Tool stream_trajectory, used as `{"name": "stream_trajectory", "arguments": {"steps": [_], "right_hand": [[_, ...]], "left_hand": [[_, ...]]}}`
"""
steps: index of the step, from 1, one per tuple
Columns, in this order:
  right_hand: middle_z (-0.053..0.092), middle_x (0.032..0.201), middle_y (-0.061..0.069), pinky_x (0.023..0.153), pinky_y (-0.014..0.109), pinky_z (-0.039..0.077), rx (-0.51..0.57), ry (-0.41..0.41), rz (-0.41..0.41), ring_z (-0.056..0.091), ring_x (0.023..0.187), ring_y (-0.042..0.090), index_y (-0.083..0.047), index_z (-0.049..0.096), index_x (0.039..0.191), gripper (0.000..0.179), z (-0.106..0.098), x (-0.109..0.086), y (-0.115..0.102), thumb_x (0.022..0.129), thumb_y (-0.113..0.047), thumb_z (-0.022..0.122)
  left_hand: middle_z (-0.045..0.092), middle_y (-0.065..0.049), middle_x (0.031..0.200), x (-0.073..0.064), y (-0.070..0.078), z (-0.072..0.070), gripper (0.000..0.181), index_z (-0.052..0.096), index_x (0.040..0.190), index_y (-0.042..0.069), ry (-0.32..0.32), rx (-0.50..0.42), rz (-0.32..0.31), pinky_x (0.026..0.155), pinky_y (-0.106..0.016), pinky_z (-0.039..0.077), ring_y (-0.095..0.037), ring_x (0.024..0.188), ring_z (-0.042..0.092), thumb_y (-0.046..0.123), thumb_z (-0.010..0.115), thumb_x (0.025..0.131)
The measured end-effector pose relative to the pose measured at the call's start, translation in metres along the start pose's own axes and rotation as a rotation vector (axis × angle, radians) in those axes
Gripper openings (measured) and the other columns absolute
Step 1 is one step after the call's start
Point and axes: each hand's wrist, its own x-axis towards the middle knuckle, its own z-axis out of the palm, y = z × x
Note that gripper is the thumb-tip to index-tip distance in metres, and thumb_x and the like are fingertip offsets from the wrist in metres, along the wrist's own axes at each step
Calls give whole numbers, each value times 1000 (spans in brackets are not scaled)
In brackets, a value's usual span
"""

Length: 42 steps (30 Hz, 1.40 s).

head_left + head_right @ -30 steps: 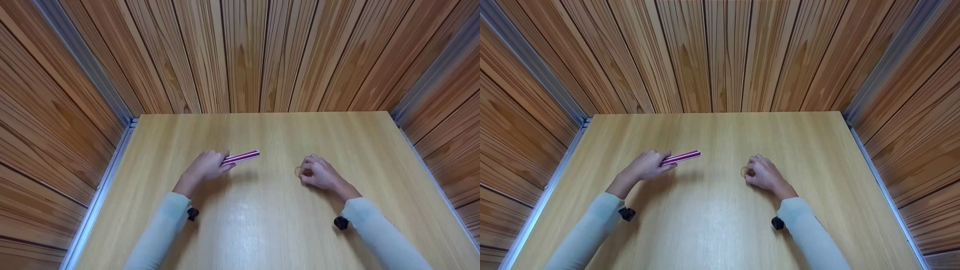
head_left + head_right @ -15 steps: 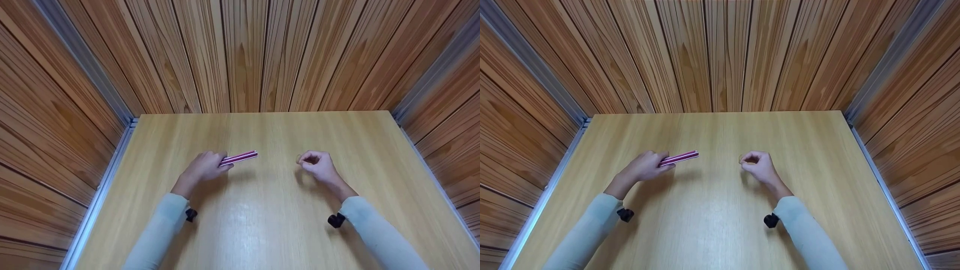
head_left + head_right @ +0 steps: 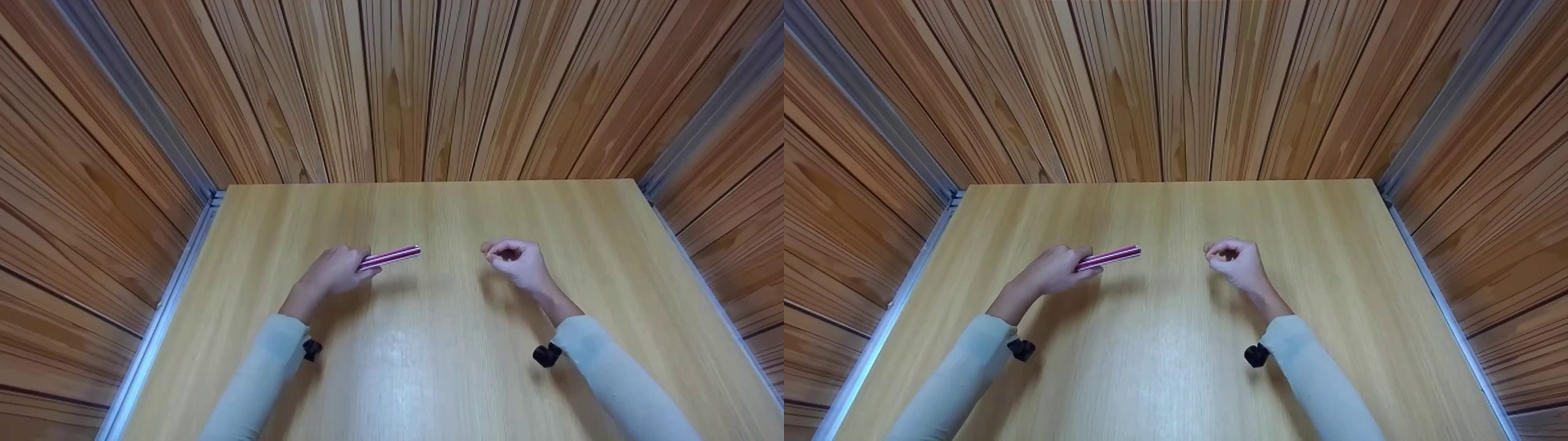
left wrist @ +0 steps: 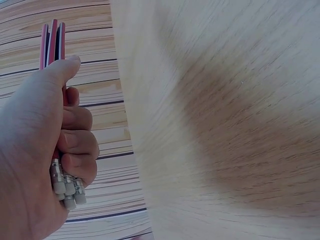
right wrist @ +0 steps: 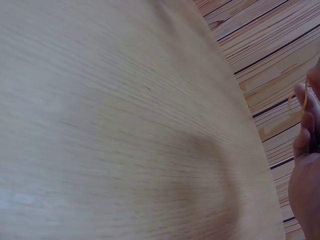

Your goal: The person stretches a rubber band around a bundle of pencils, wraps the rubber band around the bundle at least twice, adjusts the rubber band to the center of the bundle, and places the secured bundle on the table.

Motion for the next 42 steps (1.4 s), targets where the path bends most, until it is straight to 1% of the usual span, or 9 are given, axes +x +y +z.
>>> {"name": "stream_trajectory", "arguments": {"steps": [5,11,18,20,26,30,32,38,42], "right_hand": [[83,90,-8,79,17,59,7,-3,-5,77,88,4,10,75,92,11,-1,2,-1,96,17,69],[85,89,-7,70,20,61,91,-122,17,83,83,5,26,58,100,11,-2,0,1,103,16,60],[85,92,-8,87,20,66,170,-186,-8,83,89,5,32,53,104,18,-2,-1,5,104,16,61],[86,93,-8,85,19,65,175,-206,-3,84,90,5,31,53,104,17,-3,-1,5,105,16,59],[88,115,-4,74,20,60,162,-292,46,84,78,8,28,63,113,23,-4,0,3,110,6,58],[82,135,1,79,20,63,91,-339,112,80,73,8,23,70,127,27,-2,-1,2,108,11,55],[76,144,9,85,19,65,61,-353,128,80,73,7,21,68,132,30,-1,-2,2,106,14,56],[58,157,31,81,22,67,43,-301,136,80,80,6,24,65,135,37,4,-3,2,100,13,73],[60,156,34,85,19,63,-5,-272,113,81,108,2,24,67,124,31,7,-3,1,99,9,77]], "left_hand": [[56,0,82,1,0,-2,35,67,117,12,-2,5,-1,65,-32,41,-17,71,52,46,68,112],[59,-1,84,1,0,-2,36,68,121,12,-1,5,-4,67,-33,43,-19,73,55,47,68,112],[59,-2,84,0,2,-1,36,68,122,13,-2,8,-16,68,-33,44,-20,74,56,47,68,112],[58,-2,84,-1,2,-1,35,68,122,13,-3,5,-21,68,-33,44,-20,74,55,47,69,112],[57,-2,83,-1,2,-1,35,69,121,12,15,30,-1,68,-33,42,-20,74,53,45,70,111],[57,-2,83,-1,3,-2,35,68,119,12,21,44,14,69,-33,42,-20,74,53,46,69,111],[56,-2,83,-2,3,-3,35,68,119,12,19,40,13,69,-34,42,-21,75,53,46,69,111],[57,-2,82,-2,4,-5,35,68,120,12,18,28,11,69,-33,43,-21,74,54,46,70,111],[57,-2,82,-1,5,-5,35,68,120,12,15,25,3,67,-33,43,-20,72,54,47,70,111]]}}
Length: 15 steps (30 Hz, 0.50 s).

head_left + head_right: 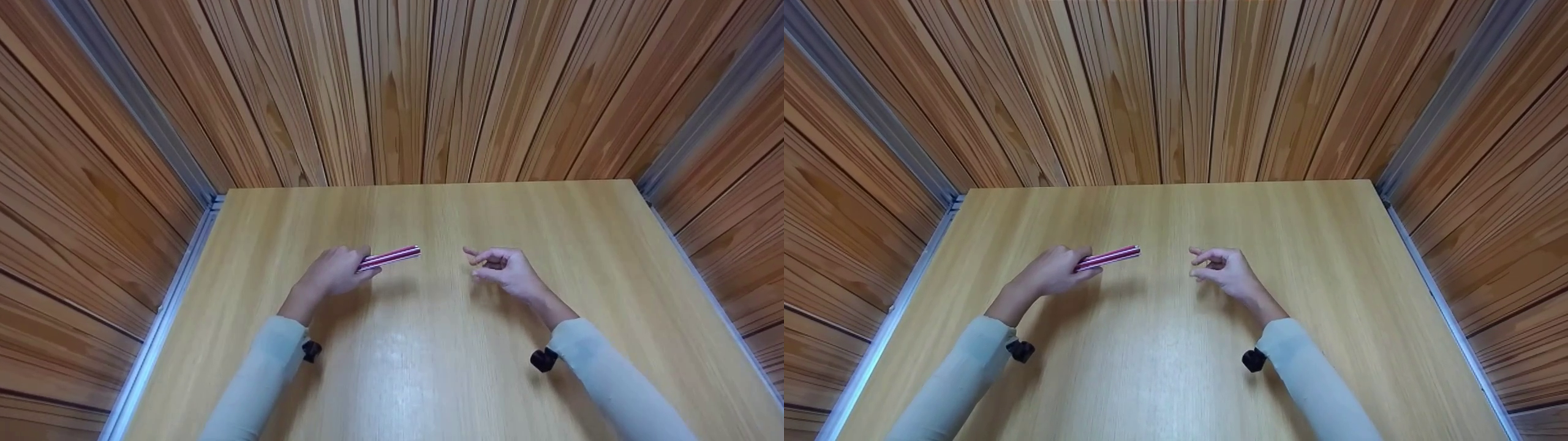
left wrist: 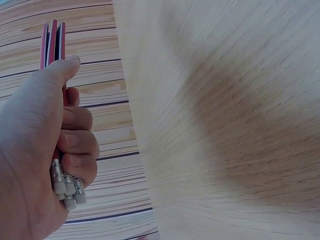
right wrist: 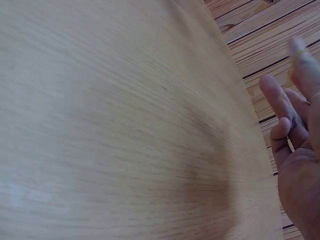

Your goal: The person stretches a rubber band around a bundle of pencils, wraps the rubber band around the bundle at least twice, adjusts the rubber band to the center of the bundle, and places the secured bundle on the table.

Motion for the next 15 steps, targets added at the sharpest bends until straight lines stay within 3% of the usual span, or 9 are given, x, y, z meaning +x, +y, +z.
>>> {"name": "stream_trajectory", "arguments": {"steps": [2,4,9,15], "right_hand": [[64,156,30,93,15,57,-48,-4,9,76,122,-1,18,70,124,28,2,0,-2,101,5,78],[67,157,25,102,19,53,-95,-26,14,71,132,-1,11,72,128,29,3,-1,-4,102,1,78],[71,155,18,117,38,48,-186,-68,-7,67,136,8,1,71,141,41,10,-3,-10,102,-5,80],[68,142,29,110,32,49,-199,-7,-74,67,130,21,2,66,147,52,15,-3,-15,97,-1,82]], "left_hand": [[58,-2,82,0,0,0,36,68,121,13,-2,0,-7,67,-33,43,-20,72,54,47,69,111],[58,-2,83,1,1,0,36,68,122,13,-4,1,-13,67,-33,44,-20,72,55,48,69,111],[59,-3,84,1,3,-2,36,68,124,14,-11,-7,-28,68,-33,45,-21,73,56,47,70,111],[58,-2,84,1,7,-4,34,68,123,13,-11,-10,-24,67,-33,43,-19,73,54,46,69,112]]}}
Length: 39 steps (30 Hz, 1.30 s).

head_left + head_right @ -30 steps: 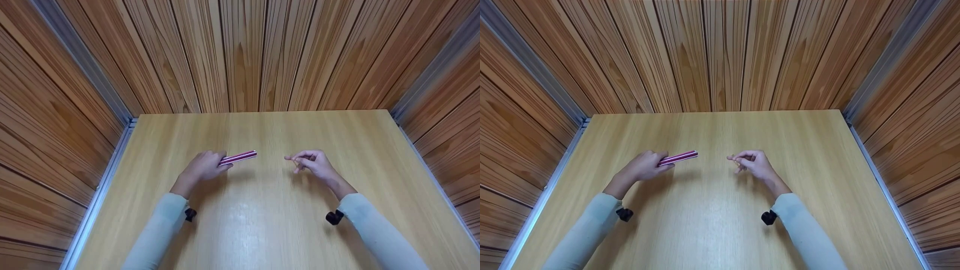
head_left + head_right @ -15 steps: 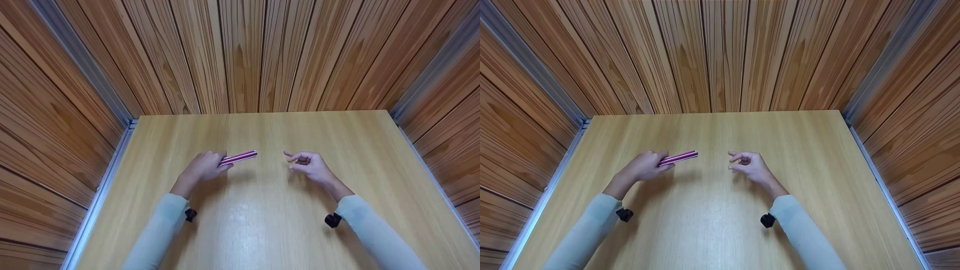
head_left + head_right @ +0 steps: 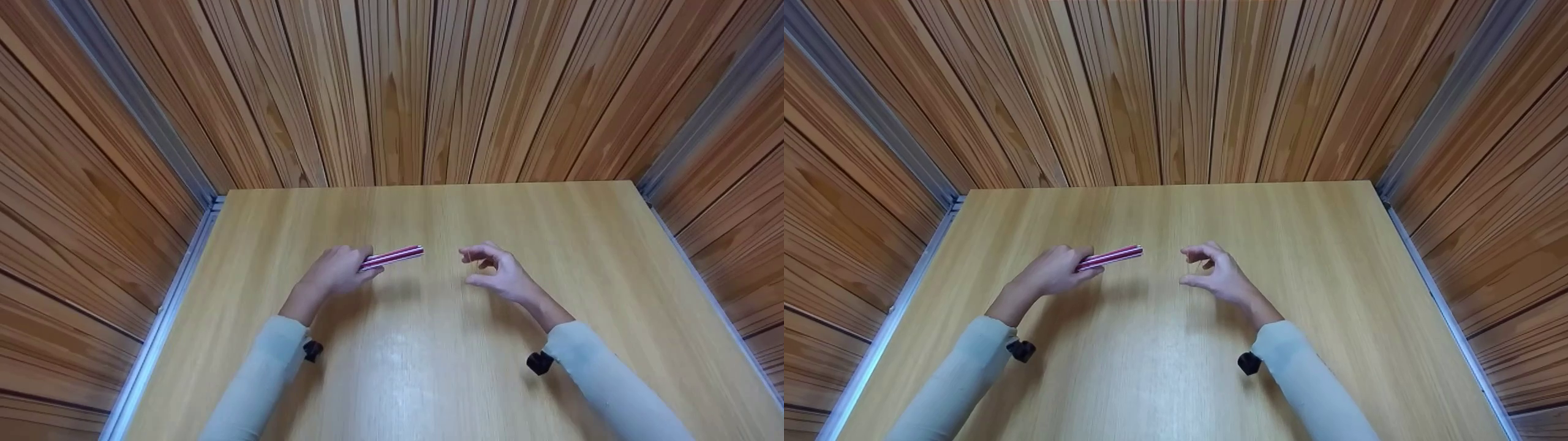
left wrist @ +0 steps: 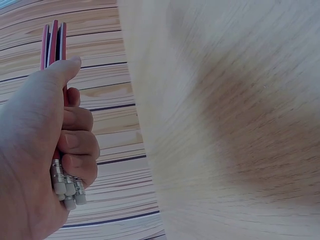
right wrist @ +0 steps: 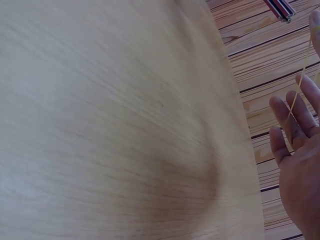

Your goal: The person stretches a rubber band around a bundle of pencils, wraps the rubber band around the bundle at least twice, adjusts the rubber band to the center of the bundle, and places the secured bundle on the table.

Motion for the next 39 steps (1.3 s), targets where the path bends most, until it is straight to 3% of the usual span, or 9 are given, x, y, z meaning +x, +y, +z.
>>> {"name": "stream_trajectory", "arguments": {"steps": [4,7,13,21,29,34,39], "right_hand": [[67,144,22,103,29,50,42,12,-28,70,129,23,2,60,152,61,0,-1,-2,96,1,82],[68,143,5,101,26,56,93,6,-53,73,127,19,3,57,154,63,1,-2,-5,96,2,82],[68,147,-14,108,24,61,176,-27,-79,74,133,9,2,56,156,63,5,-2,-12,98,2,82],[68,152,-9,113,37,62,299,-46,-163,70,144,23,10,54,154,67,12,-1,-17,94,8,83],[68,152,-5,106,33,65,402,-48,-214,70,139,9,18,50,151,72,21,3,-20,90,11,86],[70,151,-5,103,28,65,405,-60,-235,71,138,11,17,50,151,73,27,7,-25,90,8,88],[70,152,-8,113,27,60,358,-76,-259,70,142,12,13,51,153,72,32,10,-31,92,2,89]], "left_hand": [[60,-3,86,0,4,-1,35,68,126,14,-10,-4,-6,69,-33,44,-20,75,55,46,69,111],[61,-3,86,-1,7,-1,36,69,125,15,-11,-3,-5,69,-33,45,-20,76,57,49,69,111],[63,-3,87,-2,13,-2,36,69,125,16,4,-4,25,66,-32,45,-20,74,58,49,68,112],[67,-4,90,-3,28,-4,36,69,128,15,17,40,88,67,-31,47,-20,76,60,47,68,112],[66,-5,89,2,43,-1,37,70,127,11,1,102,144,66,-30,45,-19,75,58,45,68,112],[66,-4,88,5,51,4,36,69,125,13,-3,152,165,64,-29,44,-18,73,58,47,66,113],[67,-5,89,7,58,8,37,68,129,13,-17,216,173,65,-29,44,-20,75,59,47,65,113]]}}
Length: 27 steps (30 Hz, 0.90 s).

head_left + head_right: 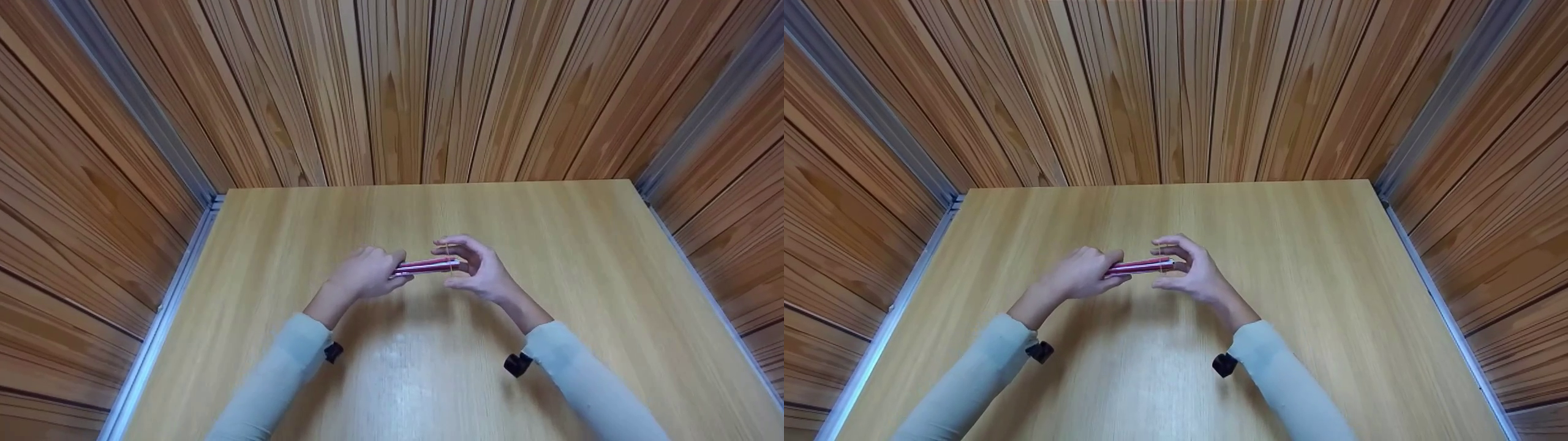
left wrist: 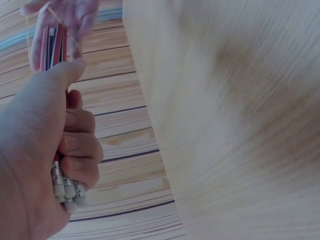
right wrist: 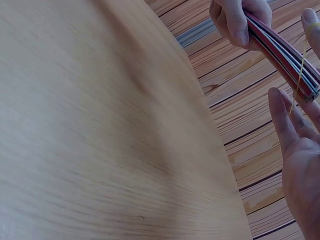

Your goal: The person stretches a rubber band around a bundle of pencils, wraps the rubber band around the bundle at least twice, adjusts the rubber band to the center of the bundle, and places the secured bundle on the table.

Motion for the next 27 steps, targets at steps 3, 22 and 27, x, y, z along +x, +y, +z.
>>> {"name": "stream_trajectory", "arguments": {"steps": [3,22,27], "right_hand": [[69,153,-10,116,26,58,-32,0,2,70,142,13,10,53,153,72,2,1,1,92,0,90],[69,154,18,113,32,60,-100,4,-4,75,134,18,6,60,151,73,12,6,-2,89,-11,96],[70,151,25,113,29,58,-158,14,-25,79,126,16,4,62,150,72,13,13,-12,86,-4,96]], "left_hand": [[67,-5,90,1,2,2,37,68,131,14,-23,13,-8,65,-29,45,-20,76,60,47,65,114],[64,-5,91,1,-3,14,67,64,136,8,-72,-114,-2,62,-30,42,-18,71,56,69,53,111],[63,-5,89,2,-3,20,70,64,137,7,-89,-114,-3,63,-30,41,-17,71,54,70,47,112]]}}
